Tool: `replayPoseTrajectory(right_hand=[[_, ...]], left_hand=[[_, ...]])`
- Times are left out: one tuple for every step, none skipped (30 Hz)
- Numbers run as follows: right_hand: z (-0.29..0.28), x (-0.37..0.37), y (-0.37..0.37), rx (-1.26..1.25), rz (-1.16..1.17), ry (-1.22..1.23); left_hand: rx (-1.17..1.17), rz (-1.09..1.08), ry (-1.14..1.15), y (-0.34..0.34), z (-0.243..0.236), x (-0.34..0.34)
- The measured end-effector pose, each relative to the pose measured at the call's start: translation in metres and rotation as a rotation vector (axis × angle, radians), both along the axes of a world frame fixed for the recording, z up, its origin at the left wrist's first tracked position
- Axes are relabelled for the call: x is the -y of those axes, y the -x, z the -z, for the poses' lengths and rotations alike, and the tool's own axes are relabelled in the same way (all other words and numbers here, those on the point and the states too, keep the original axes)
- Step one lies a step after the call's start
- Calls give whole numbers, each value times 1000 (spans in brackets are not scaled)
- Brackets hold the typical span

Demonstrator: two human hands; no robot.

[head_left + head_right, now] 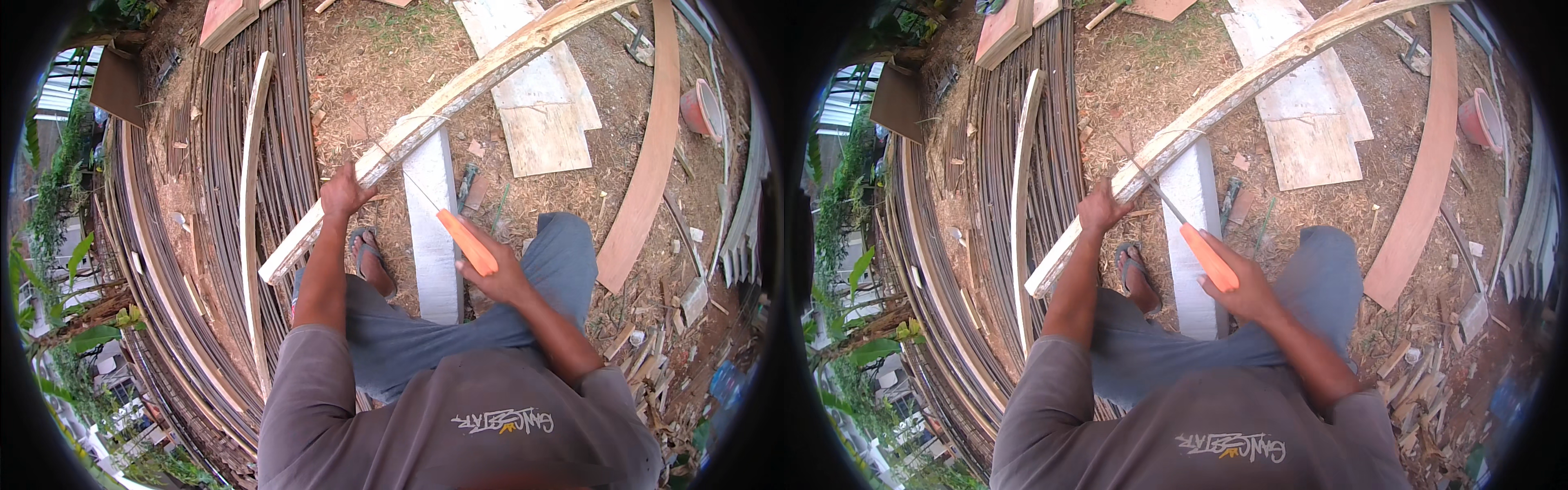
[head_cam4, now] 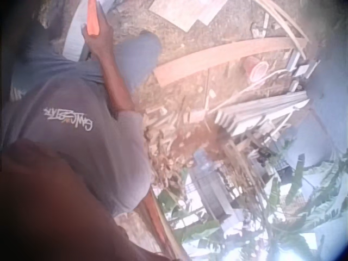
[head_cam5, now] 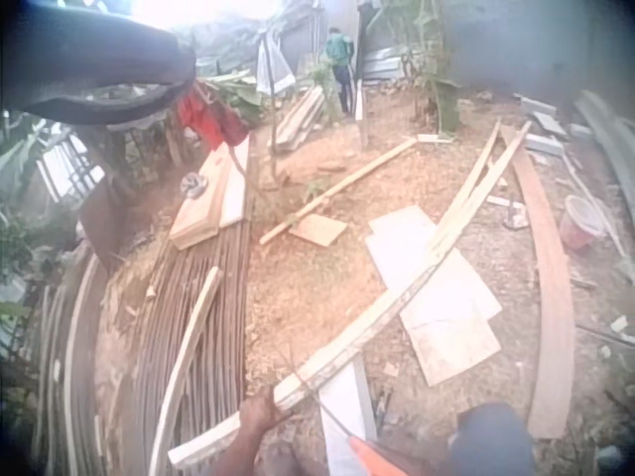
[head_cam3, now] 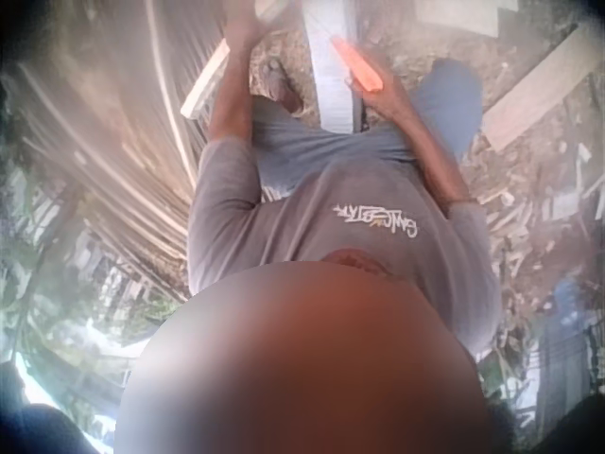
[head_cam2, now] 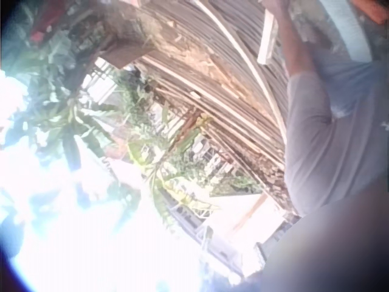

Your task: The person measures a wooden plank with a tape measure, marks it, and cuts it with a hand saw. They then assemble the cut pieces with other planks and fasten them using a hammer and nails.

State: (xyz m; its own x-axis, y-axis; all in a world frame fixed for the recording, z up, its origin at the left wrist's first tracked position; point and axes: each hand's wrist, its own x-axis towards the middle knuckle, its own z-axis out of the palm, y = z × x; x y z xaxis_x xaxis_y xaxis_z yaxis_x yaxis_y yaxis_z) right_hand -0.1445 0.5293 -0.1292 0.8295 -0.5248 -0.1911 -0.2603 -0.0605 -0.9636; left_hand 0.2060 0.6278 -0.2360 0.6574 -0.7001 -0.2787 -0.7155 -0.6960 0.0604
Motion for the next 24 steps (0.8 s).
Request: replayPoseTrajectory(right_hand=[[-23,-8,48,-44,-37,-48],[-44,-20,86,-61,-35,-53],[-59,-29,112,-102,-69,1],[-67,-33,124,-131,-76,47],[-66,-35,117,-127,-53,38],[-59,-31,95,-81,-30,49],[-50,-24,66,-70,-15,47],[-28,-9,20,-37,16,-20],[-3,4,-32,-60,56,10],[18,16,-84,-25,64,4],[34,23,-128,-47,66,72],[48,31,-157,-54,33,83],[56,35,-171,-50,0,89],[58,31,-160,-130,-13,47],[50,24,-136,-124,-18,37],[39,23,-109,-33,5,62],[22,13,-64,55,8,38],[1,1,-16,7,11,85],[-20,-8,32,-5,-2,-9],[-44,-18,76,-128,-28,-66],[-62,-30,107,-99,-40,-19],[-72,-34,121,-73,-31,27],[-71,-36,118,-96,-32,23],[-66,-34,99,-66,-22,44]], left_hand=[[-5,-5,-22,0,0,1],[-5,-2,-22,-1,1,0],[7,1,-17,-1,2,1],[-4,-17,-20,-1,3,0],[-11,-13,-28,-2,4,0],[4,-10,-13,-2,6,0],[17,-4,15,-2,7,0],[12,-10,17,-1,8,-2],[14,-7,47,-1,8,-2],[7,-5,56,0,8,-2],[18,7,66,0,8,-2],[17,5,56,0,7,-2],[3,2,51,1,6,-3],[-25,-9,9,0,5,-1],[-17,11,14,1,5,-1],[-12,15,0,-1,4,0],[0,15,-2,0,4,0],[1,7,-14,-1,4,0],[-4,0,-28,-1,4,1],[1,5,-19,-1,4,0],[15,7,-16,-2,5,1],[4,-8,-16,-1,6,1],[-9,-15,-32,-2,7,0],[-6,-21,-33,-2,8,1]])
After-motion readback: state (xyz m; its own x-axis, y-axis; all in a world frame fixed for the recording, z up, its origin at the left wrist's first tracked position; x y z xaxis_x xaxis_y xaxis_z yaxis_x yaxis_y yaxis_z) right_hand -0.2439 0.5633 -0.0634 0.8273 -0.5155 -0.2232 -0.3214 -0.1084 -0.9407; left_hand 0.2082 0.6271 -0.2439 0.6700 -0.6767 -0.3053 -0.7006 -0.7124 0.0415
